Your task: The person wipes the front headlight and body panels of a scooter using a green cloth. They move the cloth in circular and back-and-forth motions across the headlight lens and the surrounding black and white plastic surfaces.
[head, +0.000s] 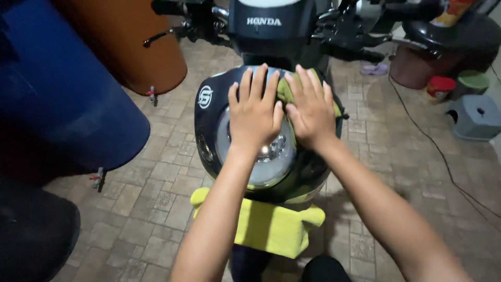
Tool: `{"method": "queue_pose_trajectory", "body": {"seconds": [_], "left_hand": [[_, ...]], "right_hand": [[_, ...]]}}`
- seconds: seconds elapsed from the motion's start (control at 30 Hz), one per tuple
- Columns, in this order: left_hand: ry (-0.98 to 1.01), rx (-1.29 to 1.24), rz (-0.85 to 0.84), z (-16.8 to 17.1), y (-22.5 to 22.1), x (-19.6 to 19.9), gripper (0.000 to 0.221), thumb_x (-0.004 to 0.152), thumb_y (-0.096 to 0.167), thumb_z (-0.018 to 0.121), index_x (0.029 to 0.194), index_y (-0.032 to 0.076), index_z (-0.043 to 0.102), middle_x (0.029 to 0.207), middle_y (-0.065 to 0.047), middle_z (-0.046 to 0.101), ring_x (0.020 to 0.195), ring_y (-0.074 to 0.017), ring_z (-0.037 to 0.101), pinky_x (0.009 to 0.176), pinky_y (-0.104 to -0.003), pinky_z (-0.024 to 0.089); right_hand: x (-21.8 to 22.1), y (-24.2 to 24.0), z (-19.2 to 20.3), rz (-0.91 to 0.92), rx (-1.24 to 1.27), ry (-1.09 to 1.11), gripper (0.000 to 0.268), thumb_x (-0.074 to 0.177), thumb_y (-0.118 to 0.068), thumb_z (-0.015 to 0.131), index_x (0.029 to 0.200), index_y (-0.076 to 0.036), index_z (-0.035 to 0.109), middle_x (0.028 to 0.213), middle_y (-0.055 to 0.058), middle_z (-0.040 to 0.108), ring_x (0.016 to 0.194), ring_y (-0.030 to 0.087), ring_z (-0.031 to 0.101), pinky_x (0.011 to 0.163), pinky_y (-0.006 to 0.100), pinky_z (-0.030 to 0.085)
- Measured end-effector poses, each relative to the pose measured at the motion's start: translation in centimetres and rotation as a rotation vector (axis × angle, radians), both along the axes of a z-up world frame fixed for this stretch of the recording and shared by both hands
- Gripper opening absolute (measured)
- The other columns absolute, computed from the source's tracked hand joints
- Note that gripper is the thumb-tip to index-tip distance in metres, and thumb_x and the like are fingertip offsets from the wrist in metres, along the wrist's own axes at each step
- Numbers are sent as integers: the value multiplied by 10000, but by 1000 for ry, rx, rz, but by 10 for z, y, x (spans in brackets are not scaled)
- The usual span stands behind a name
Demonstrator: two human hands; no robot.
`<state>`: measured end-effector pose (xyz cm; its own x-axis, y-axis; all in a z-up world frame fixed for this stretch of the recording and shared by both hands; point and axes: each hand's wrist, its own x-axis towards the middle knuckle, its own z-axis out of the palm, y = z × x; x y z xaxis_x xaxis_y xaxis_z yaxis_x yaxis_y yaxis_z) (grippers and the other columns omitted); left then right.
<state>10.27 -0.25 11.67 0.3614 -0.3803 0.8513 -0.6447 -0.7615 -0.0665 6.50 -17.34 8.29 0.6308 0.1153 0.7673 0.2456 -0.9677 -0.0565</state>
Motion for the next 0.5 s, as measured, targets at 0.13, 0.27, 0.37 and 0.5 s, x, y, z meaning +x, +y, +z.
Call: {"method": "queue_pose_trajectory", "body": {"seconds": [0.13,0.27,0.37,0.5], "left_hand": [[110,26,-11,13,4,-14,635,885,389,561,1482,175,542,1544,-107,491,1436,-342,452,1116,-538,334],[57,-37,-28,20,1,-4,578,941,376,424,1450,149,573,1528,-111,529,1419,-338,496,1143,-537,328],[108,-76,-64,19,4,-8,573,929,333,429,1432,109,586,1517,-117,548,1413,-326,516,1160,-517,334],[173,-164,-132,17,6,0,570,940,281,438,1435,27,567,1522,-172,536,1419,-343,516,1182,-478,343]], "right_hand": [[-28,7,-12,-1,59,64,607,1081,-410,359,1639,-173,335,1683,170,288,1521,420,295,1151,640,217],[-30,12,-7,2,89,149,624,1081,-381,327,1655,-143,275,1709,197,198,1550,471,163,1148,674,154],[-21,20,13,11,122,213,621,1070,-354,384,1648,-140,300,1701,197,212,1541,478,172,1152,679,142],[0,38,38,-25,225,249,616,1056,-334,478,1631,-149,358,1680,194,251,1528,467,198,1153,679,126]]}}
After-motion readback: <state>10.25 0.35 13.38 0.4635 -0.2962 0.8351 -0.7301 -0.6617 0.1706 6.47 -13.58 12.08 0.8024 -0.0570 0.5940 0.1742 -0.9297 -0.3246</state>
